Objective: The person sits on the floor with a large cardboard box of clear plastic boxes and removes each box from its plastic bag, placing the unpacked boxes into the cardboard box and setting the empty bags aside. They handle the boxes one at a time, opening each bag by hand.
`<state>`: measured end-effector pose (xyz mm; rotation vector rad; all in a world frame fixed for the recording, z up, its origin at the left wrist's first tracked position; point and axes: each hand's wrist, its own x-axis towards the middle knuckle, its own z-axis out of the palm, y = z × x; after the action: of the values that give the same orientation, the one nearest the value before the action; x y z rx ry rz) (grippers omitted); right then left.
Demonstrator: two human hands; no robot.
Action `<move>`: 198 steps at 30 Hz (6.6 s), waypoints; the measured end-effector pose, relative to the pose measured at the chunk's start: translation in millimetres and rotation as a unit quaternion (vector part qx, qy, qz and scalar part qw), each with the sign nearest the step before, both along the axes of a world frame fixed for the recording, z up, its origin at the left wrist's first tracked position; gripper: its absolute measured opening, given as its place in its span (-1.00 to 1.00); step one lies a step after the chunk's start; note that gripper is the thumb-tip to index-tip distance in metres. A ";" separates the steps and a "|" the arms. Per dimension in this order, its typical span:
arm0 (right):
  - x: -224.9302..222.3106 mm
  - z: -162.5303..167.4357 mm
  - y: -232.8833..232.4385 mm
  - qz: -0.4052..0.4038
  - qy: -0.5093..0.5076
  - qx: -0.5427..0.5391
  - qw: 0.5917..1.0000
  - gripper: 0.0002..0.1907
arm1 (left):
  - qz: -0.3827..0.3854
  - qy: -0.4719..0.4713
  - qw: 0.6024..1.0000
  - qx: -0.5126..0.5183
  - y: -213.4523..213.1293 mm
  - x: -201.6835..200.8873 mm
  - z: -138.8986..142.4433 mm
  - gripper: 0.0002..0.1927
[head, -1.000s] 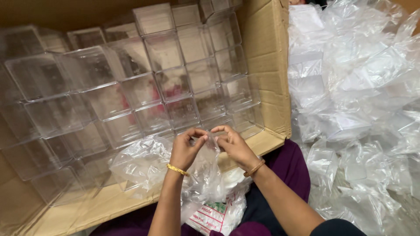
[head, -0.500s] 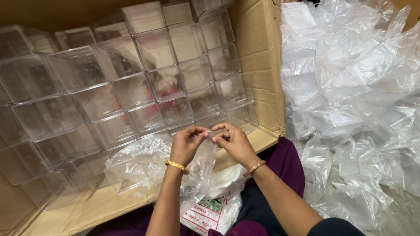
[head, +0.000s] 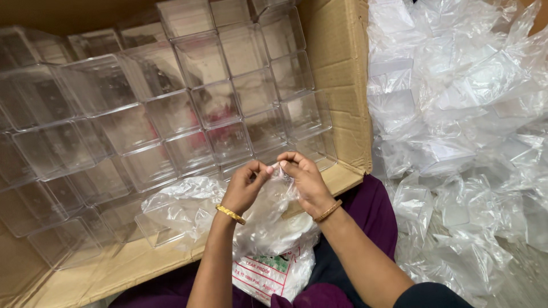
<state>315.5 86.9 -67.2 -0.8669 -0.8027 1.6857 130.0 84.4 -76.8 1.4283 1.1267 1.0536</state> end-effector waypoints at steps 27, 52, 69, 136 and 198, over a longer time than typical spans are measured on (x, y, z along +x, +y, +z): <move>57.3 -7.2 31.8 0.072 -0.105 0.215 0.968 -0.89 | 0.090 0.208 0.972 0.061 -12.0 -37.9 -16.2 -0.76; 98.5 6.3 -48.1 -0.093 -0.279 0.133 0.946 -0.84 | 0.039 -0.139 0.985 -0.090 -60.8 31.8 12.8 -0.64; 90.3 12.5 -85.3 -0.011 -0.359 0.087 0.929 -0.72 | 0.039 0.108 0.989 -0.089 -60.4 30.2 -22.4 -0.67; -12.2 86.3 -67.3 0.100 -0.234 0.232 0.939 -0.87 | 0.005 0.357 0.920 0.158 -122.4 -78.4 104.8 -0.75; -23.4 8.6 6.6 0.002 -0.434 0.285 0.854 -0.63 | 0.205 -0.003 0.970 0.130 -17.9 -75.1 -76.2 -0.69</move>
<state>292.1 93.5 -58.5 -1.1795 -1.7988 0.8823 54.9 66.5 -153.0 1.4217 1.3532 1.5414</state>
